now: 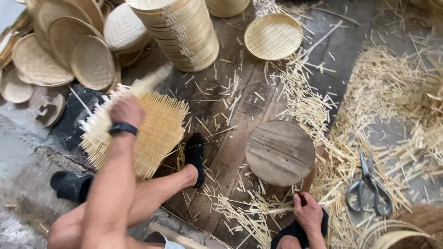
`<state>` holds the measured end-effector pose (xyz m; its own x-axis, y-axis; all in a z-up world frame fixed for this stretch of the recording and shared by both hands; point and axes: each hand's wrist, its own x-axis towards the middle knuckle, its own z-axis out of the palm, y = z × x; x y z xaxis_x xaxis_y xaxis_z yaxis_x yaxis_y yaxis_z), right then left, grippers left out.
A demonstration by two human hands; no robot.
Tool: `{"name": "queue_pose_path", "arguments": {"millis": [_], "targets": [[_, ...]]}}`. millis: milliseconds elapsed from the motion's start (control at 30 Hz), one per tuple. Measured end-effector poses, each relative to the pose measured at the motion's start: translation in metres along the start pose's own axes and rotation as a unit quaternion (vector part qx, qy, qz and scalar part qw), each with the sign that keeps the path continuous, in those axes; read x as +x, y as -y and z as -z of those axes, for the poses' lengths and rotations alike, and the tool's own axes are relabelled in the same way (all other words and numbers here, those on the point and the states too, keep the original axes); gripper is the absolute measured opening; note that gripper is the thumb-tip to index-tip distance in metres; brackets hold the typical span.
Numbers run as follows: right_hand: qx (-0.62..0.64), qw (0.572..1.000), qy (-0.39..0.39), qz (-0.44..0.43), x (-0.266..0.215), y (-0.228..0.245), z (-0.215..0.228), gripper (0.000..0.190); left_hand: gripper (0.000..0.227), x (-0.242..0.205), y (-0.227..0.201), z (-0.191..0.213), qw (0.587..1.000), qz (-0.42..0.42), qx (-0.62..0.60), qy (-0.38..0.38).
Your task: The person assembles a bamboo steamer by placing a circular wooden frame onto a woven bamboo mat, pressing it down with a wooden mold, and trimming the protruding bamboo strips using a pair of shears.
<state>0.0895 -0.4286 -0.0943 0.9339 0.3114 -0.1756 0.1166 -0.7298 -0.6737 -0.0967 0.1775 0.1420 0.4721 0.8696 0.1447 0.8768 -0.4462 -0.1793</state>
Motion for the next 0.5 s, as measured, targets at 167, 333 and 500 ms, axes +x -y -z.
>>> {"name": "queue_pose_path", "arguments": {"millis": [167,333,500], "targets": [[0.061,0.996,-0.059,0.008,0.008,-0.016,-0.008,0.028,0.032,-0.042,-0.052,0.126,0.974,-0.22,-0.02,-0.044],[0.366,0.928,-0.032,-0.062,0.034,-0.001,0.031,0.042,0.041,-0.158,-0.196,0.083,0.769,-0.497,-0.402,-0.007],[0.582,0.78,0.119,-0.198,0.077,0.042,0.068,0.044,0.055,-0.259,-0.262,-0.027,0.719,-0.615,-0.318,0.055]]}}
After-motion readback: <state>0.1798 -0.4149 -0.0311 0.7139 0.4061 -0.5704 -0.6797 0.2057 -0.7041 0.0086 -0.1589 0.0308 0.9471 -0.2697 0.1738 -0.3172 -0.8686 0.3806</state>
